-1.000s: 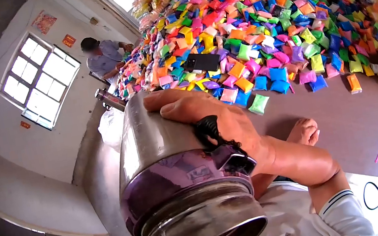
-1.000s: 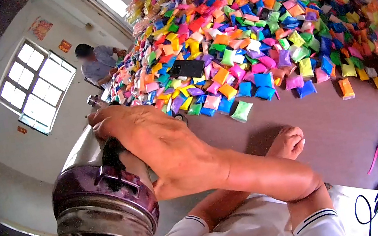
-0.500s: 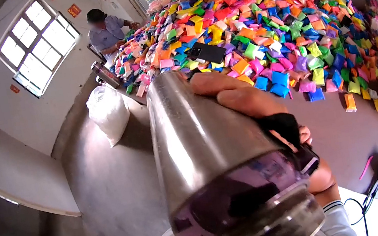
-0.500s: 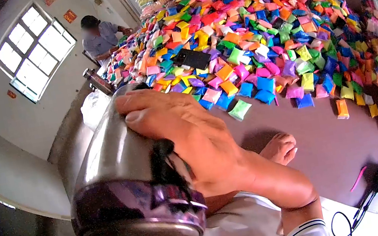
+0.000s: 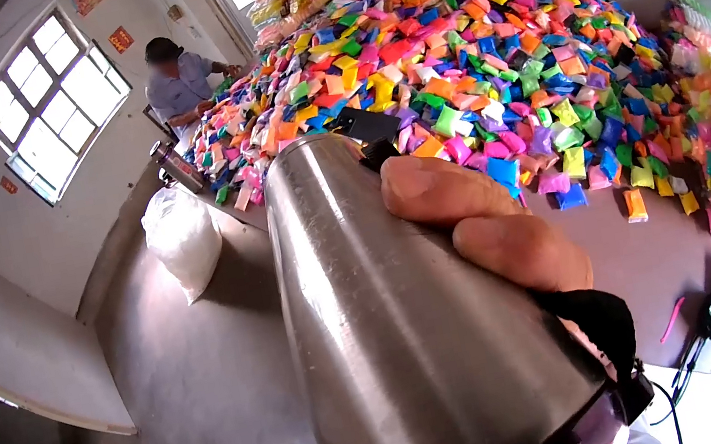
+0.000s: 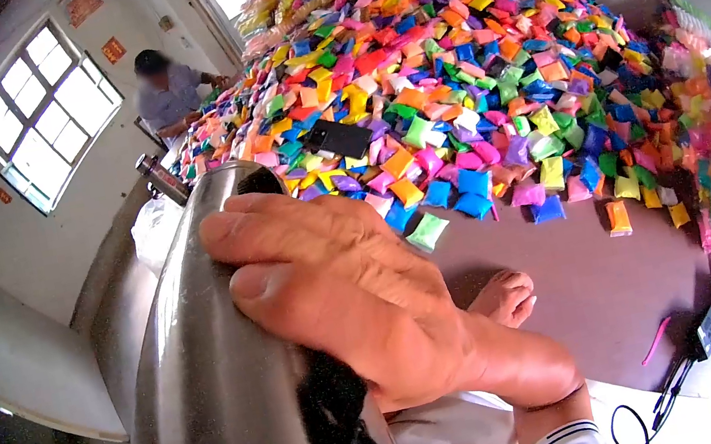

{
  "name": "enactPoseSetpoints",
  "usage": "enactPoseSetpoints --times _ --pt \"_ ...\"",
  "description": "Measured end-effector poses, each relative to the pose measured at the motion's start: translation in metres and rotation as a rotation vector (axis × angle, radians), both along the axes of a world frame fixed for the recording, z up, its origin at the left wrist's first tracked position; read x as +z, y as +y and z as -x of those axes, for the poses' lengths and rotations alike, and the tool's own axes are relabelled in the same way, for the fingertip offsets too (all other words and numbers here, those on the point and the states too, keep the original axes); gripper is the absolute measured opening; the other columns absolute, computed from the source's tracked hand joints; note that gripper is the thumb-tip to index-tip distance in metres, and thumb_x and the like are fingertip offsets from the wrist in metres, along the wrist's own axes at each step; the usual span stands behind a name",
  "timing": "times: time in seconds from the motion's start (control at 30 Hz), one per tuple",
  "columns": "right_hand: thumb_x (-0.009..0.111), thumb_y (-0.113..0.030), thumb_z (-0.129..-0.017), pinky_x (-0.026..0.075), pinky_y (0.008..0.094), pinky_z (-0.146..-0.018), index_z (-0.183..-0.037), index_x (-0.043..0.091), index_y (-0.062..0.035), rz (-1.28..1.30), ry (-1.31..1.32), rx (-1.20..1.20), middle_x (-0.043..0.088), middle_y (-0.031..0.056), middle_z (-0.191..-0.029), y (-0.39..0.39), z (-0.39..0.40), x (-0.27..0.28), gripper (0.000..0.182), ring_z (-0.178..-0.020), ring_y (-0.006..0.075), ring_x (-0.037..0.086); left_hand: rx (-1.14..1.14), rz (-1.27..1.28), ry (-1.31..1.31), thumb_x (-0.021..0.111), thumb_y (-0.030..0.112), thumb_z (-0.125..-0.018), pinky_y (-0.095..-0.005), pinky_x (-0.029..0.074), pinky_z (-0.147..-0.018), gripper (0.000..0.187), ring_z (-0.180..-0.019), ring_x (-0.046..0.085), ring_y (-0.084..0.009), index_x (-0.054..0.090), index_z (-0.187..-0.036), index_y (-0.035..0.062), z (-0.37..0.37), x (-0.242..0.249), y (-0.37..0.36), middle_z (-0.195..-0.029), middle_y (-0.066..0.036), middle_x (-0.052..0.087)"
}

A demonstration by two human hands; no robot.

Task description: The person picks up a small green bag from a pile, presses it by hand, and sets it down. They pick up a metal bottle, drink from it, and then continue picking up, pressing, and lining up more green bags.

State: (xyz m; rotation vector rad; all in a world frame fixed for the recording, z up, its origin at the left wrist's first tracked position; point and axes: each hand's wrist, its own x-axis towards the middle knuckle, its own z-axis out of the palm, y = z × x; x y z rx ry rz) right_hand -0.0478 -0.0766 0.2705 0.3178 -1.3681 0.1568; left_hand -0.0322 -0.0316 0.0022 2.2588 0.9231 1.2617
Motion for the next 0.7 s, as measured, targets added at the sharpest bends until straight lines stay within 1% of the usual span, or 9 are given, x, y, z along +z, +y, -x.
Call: enactPoseSetpoints --times 0.2,0.27,0.3,0.47,0.5,0.57,0.6,0.67,0.7 --pt "0.063 -0.005 -0.078 0.05 0.0407 -0.083 -0.095 0.06 0.0044 -0.066 0.022 -0.052 0.064 0.0264 -0.105 -0.001 -0.001 0.009 0.019 -0.1 0.0383 0.064 0.013 0.018 -0.006 0.063 0.014 -0.08 -0.0366 0.043 -0.076 0.015 -0.081 0.051 -0.0262 0.054 -0.073 0.0042 0.006 0.0 0.001 -0.085 -0.008 0.052" --pt "0.063 -0.002 -0.077 0.05 0.0398 -0.082 -0.096 0.06 0.0035 -0.007 0.184 0.032 0.065 0.0252 -0.105 0.0 0.013 0.005 0.02 -0.1 0.0382 0.064 0.016 0.025 -0.006 0.063 0.014 -0.08 -0.0365 0.042 -0.076 0.015 -0.081 0.051 -0.026 0.054 -0.073 0.0044 0.008 0.0 0.002 -0.084 -0.008 0.052" --pt "0.063 -0.002 -0.077 0.05 0.0398 -0.082 -0.096 0.06 0.0035 -0.011 0.187 0.025 0.065 0.0252 -0.105 -0.001 0.01 0.006 0.02 -0.1 0.0382 0.064 0.016 0.029 -0.007 0.063 0.015 -0.08 -0.0365 0.042 -0.076 0.015 -0.081 0.051 -0.0258 0.054 -0.073 0.0044 0.008 0.001 0.002 -0.084 -0.007 0.052" --pt "0.066 -0.004 -0.076 0.05 0.0398 -0.081 -0.096 0.063 0.0016 0.187 -0.159 -0.017 0.066 0.0226 -0.104 -0.024 -0.023 0.023 0.021 -0.097 0.0372 0.066 0.023 0.043 -0.008 0.064 0.015 -0.08 -0.0363 0.042 -0.075 0.016 -0.08 0.05 -0.0253 0.053 -0.073 0.0048 0.014 0.002 0.004 -0.084 -0.007 0.051" --pt "0.066 -0.004 -0.076 0.05 0.0398 -0.081 -0.096 0.063 0.0016 0.187 -0.16 -0.019 0.066 0.0226 -0.104 -0.032 -0.021 0.022 0.021 -0.097 0.0372 0.066 0.021 0.047 -0.009 0.064 0.015 -0.08 -0.0363 0.042 -0.075 0.016 -0.08 0.05 -0.0252 0.053 -0.073 0.0049 0.014 0.002 0.003 -0.083 -0.007 0.051" --pt "0.067 -0.005 -0.075 0.05 0.0398 -0.08 -0.095 0.064 0.0013 0.43 -0.039 0.082 0.066 0.023 -0.105 -0.046 -0.013 0.02 0.02 -0.099 0.0364 0.065 0.029 0.052 -0.013 0.064 0.016 -0.08 -0.0362 0.042 -0.075 0.017 -0.079 0.05 -0.025 0.053 -0.072 0.0051 0.016 0.002 0.004 -0.083 -0.007 0.051" --pt "0.067 -0.005 -0.075 0.05 0.0398 -0.08 -0.095 0.064 0.0013 0.428 -0.04 0.08 0.066 0.023 -0.105 -0.043 -0.015 0.021 0.02 -0.099 0.0364 0.065 0.03 0.054 -0.016 0.064 0.016 -0.08 -0.0362 0.042 -0.075 0.017 -0.079 0.05 -0.0248 0.053 -0.072 0.0052 0.017 0.002 0.004 -0.083 -0.007 0.051" --pt "0.066 -0.004 -0.076 0.05 0.0397 -0.08 -0.095 0.064 0.0017 0.299 -0.13 0.058 0.066 0.0242 -0.106 -0.033 -0.023 0.025 0.02 -0.099 0.0362 0.065 0.034 0.062 -0.023 0.064 0.016 -0.08 -0.0361 0.042 -0.074 0.017 -0.079 0.05 -0.0246 0.053 -0.072 0.0053 0.018 0.003 0.006 -0.083 -0.007 0.051" --pt "0.066 -0.004 -0.076 0.05 0.0397 -0.08 -0.095 0.064 0.0017 0.294 -0.133 0.053 0.066 0.0242 -0.106 -0.03 -0.022 0.027 0.02 -0.099 0.0362 0.065 0.034 0.065 -0.027 0.064 0.016 -0.08 -0.0361 0.042 -0.074 0.017 -0.079 0.05 -0.0245 0.053 -0.072 0.0054 0.019 0.002 0.006 -0.083 -0.007 0.051"
